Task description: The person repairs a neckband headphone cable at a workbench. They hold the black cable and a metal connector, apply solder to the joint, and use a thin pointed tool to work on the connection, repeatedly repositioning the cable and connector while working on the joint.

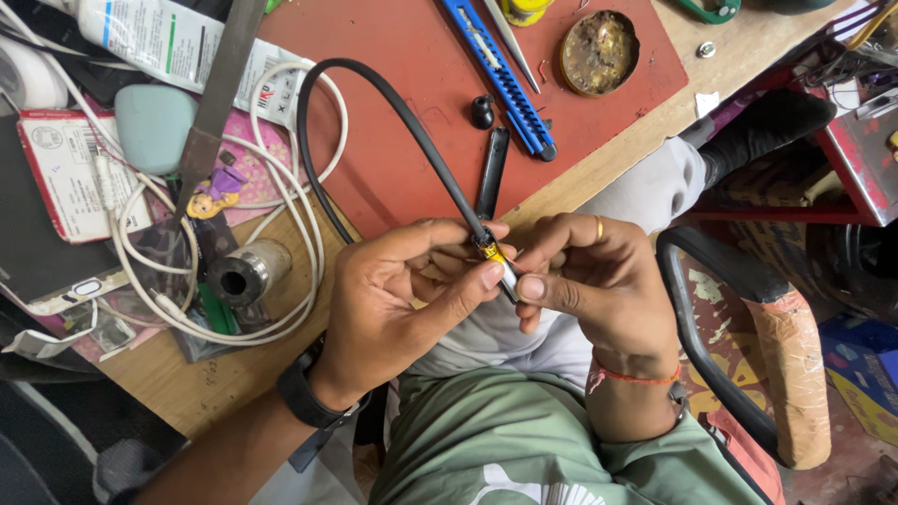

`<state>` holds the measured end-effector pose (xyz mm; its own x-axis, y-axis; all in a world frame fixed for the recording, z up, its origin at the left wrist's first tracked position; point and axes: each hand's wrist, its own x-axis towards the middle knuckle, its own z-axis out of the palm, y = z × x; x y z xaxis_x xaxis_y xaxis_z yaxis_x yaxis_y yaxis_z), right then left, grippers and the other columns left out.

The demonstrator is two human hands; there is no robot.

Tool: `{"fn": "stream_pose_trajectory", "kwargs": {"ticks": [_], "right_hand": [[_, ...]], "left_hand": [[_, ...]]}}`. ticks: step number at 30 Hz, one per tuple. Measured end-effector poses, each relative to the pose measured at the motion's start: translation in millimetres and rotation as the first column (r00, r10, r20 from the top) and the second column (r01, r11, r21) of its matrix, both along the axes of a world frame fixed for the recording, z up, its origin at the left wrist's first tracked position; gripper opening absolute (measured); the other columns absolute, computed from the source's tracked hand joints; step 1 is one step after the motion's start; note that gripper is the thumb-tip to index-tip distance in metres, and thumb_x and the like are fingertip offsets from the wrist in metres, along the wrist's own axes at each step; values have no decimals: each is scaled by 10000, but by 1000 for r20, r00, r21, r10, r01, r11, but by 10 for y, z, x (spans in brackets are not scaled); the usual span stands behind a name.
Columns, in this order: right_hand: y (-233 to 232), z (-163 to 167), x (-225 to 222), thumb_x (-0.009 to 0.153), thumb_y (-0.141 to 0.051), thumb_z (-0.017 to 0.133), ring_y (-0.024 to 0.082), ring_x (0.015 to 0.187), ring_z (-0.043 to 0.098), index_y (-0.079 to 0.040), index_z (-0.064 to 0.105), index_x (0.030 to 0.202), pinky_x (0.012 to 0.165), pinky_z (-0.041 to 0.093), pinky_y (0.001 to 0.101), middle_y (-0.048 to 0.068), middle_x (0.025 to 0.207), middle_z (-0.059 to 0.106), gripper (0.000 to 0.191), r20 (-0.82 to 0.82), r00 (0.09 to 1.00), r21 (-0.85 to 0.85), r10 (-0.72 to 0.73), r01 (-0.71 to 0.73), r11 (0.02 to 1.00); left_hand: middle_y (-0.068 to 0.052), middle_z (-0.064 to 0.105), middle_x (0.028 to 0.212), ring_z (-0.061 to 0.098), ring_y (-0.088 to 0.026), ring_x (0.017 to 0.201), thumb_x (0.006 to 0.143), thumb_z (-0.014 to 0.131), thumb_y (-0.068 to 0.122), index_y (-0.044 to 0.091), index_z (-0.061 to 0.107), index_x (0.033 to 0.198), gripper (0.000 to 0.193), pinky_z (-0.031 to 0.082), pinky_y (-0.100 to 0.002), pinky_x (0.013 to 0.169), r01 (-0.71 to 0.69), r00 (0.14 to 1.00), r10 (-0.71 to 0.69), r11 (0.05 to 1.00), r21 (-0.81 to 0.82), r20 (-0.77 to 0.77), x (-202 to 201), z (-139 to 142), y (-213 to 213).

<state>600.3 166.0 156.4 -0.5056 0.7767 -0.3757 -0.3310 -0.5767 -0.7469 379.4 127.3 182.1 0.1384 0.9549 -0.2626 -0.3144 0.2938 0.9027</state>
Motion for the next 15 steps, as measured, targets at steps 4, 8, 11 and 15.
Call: {"fn": "stream_pose_trajectory", "kwargs": {"ticks": [4,8,11,15], "right_hand": [[44,-91,23,891,127,728,223,688,728,106,678,987,594,613,322,167,843,710,110,-76,996,-73,38,-44,996],[45,-93,30,887,130,723,224,683,725,110,685,991,596,609,324,167,830,713,112,-72,996,-100,45,-52,994],[43,-68,21,867,131,728,218,703,726,105,686,1002,612,612,324,165,848,720,143,-63,997,-85,48,-53,995],[32,-45,2,862,131,738,217,707,726,108,688,1017,618,613,324,171,863,728,164,-38,999,-71,34,-37,997]], "left_hand": [[-119,759,1119,718,-108,996,1000,705,14,-82,649,1303,323,600,-226,877,5,999,-4,999,-31,33,0,-13,-4],[-119,760,1122,728,-114,1006,991,704,14,-82,645,1301,329,608,-230,880,21,1000,-21,999,-39,15,-20,-4,2],[-122,757,1131,740,-129,1039,982,706,6,-85,634,1294,333,626,-247,909,16,1000,-16,1000,-9,1,-27,8,10],[-128,757,1139,739,-137,1050,974,709,-10,-92,630,1297,342,629,-258,926,8,1000,-8,1000,5,-20,-20,19,12]]}}
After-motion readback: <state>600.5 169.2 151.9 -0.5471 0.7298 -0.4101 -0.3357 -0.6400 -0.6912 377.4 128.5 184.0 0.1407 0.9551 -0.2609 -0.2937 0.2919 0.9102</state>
